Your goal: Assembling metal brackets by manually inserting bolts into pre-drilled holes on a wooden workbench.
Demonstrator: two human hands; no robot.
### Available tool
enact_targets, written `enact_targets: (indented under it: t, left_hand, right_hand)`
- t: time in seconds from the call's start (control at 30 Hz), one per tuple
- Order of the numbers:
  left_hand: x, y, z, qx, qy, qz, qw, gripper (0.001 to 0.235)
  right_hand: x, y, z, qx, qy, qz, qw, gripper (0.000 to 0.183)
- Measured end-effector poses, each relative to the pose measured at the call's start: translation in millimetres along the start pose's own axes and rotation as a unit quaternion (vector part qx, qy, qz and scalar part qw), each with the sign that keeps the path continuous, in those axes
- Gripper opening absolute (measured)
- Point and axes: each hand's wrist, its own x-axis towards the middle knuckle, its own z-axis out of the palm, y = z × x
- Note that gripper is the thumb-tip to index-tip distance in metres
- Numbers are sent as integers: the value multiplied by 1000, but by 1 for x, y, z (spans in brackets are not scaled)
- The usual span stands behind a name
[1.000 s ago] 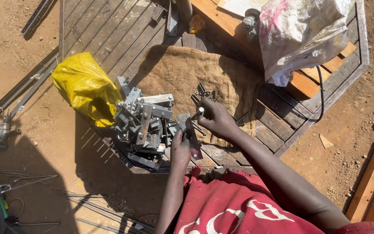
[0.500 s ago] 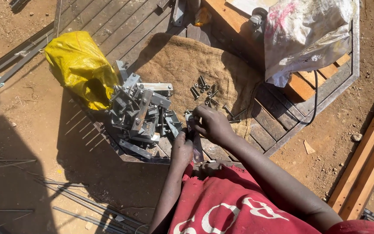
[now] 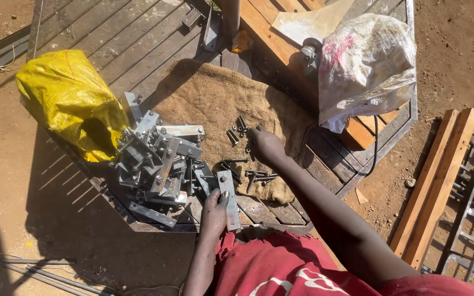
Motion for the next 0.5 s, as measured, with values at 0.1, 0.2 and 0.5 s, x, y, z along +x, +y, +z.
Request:
enact_targets:
  t: [0.1,0.2,0.5]
  left_hand:
    - [15,13,-9,-18,0,4,1000,17]
    - [40,-3,-15,-34,20,7,999,17]
    - [56,62,-28,-33,64,32,997,21]
  right_hand:
    - [59,59,74,-33,-1,35,999,33]
    - [52,30,73,-68,-44,93,992,44]
    - [70,40,104,-127,41,73,988,16]
